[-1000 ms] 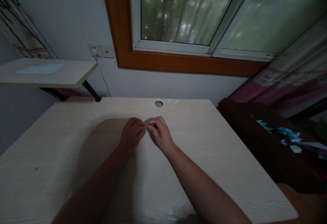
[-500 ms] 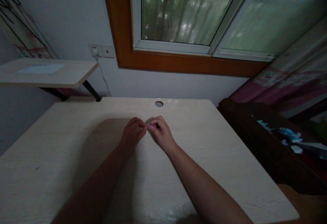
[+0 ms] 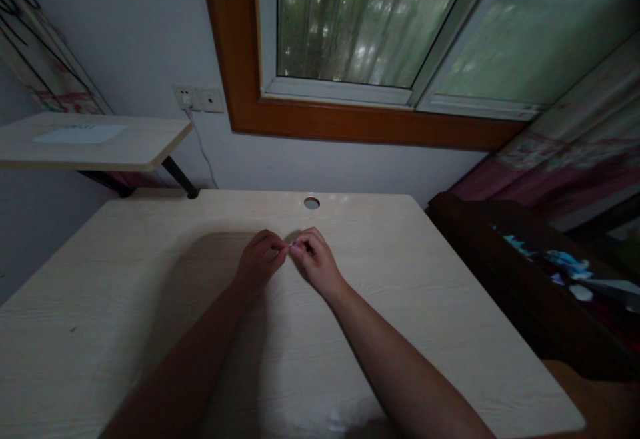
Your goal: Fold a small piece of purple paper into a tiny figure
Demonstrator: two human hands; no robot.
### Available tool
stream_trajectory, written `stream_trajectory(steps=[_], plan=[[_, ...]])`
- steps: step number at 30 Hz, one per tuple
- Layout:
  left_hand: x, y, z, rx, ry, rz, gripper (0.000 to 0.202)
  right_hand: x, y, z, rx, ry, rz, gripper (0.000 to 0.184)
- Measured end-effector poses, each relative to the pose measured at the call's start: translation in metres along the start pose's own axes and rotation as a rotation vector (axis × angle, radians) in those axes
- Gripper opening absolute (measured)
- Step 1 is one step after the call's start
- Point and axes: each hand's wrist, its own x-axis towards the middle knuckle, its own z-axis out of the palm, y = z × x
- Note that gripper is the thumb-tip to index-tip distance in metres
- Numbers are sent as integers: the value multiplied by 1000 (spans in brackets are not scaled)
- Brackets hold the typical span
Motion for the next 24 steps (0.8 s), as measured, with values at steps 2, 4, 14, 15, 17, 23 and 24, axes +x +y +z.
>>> stream_trajectory(steps=[2,4,14,15,17,23,24], plan=[[0,0,0,1,-8,-8,10,0,1,0,-4,-6,-9,10],[0,0,0,-2,-17,-9,10,0,2,0,-6,-12,-21,10],[-1,3,1,-26,-27,-34,11,0,3,-1,7,-29,-61,7],[-1,3,1,-24,-27,-33,11,0,3,-1,8,-29,-64,7],[0,3,1,-12,-28,-31,9,0,3,-1,1,-24,-64,7],[1,0,0,50,-43,11,5,-2,1,-1,-68,-9,-43,8],[0,0,0,63,-47,21,5,-2,1,-1,-81,-13,-44,8]])
